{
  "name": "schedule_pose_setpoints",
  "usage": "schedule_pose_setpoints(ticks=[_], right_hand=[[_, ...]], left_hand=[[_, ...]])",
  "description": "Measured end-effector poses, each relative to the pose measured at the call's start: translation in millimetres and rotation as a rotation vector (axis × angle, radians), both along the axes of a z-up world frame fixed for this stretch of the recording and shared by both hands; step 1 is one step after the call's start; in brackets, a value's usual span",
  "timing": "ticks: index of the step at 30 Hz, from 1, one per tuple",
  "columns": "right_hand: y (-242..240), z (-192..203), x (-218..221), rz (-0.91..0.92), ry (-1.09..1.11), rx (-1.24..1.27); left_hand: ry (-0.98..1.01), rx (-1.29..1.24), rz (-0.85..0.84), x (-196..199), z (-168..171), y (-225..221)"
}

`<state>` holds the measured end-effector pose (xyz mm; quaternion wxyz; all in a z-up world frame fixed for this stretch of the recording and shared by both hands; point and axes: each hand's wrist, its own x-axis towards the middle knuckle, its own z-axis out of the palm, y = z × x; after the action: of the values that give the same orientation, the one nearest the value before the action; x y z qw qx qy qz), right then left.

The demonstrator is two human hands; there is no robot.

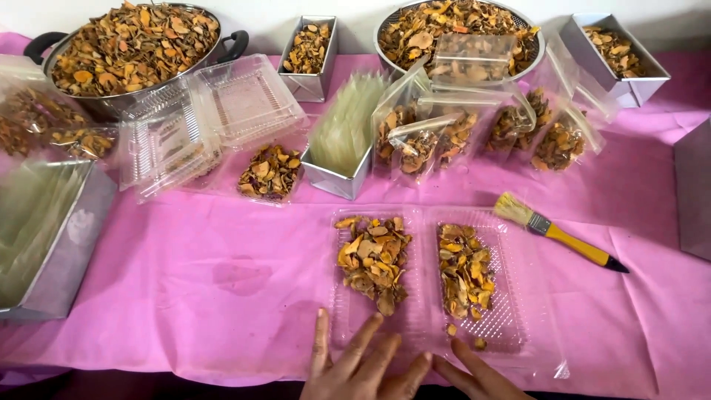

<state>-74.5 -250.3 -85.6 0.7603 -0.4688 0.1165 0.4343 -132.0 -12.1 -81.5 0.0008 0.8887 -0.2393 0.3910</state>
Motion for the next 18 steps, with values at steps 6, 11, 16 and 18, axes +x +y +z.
schedule_pose_setpoints(ticks=[6,11,16,18], right_hand=[[18,-28,40,0.030,0.295,-0.236],[-167,-62,95,0.120,-0.123,-0.302],[-147,28,106,-0.171,-1.524,-1.411],[-162,6,130,-0.044,-1.532,-1.413]], left_hand=[[0.023,-0.224,-0.067,13,-2,-29],[-0.038,-0.252,-0.055,21,21,-37],[0.067,-0.131,-0.150,29,7,-40],[0.071,-0.141,-0.142,31,15,-42]])
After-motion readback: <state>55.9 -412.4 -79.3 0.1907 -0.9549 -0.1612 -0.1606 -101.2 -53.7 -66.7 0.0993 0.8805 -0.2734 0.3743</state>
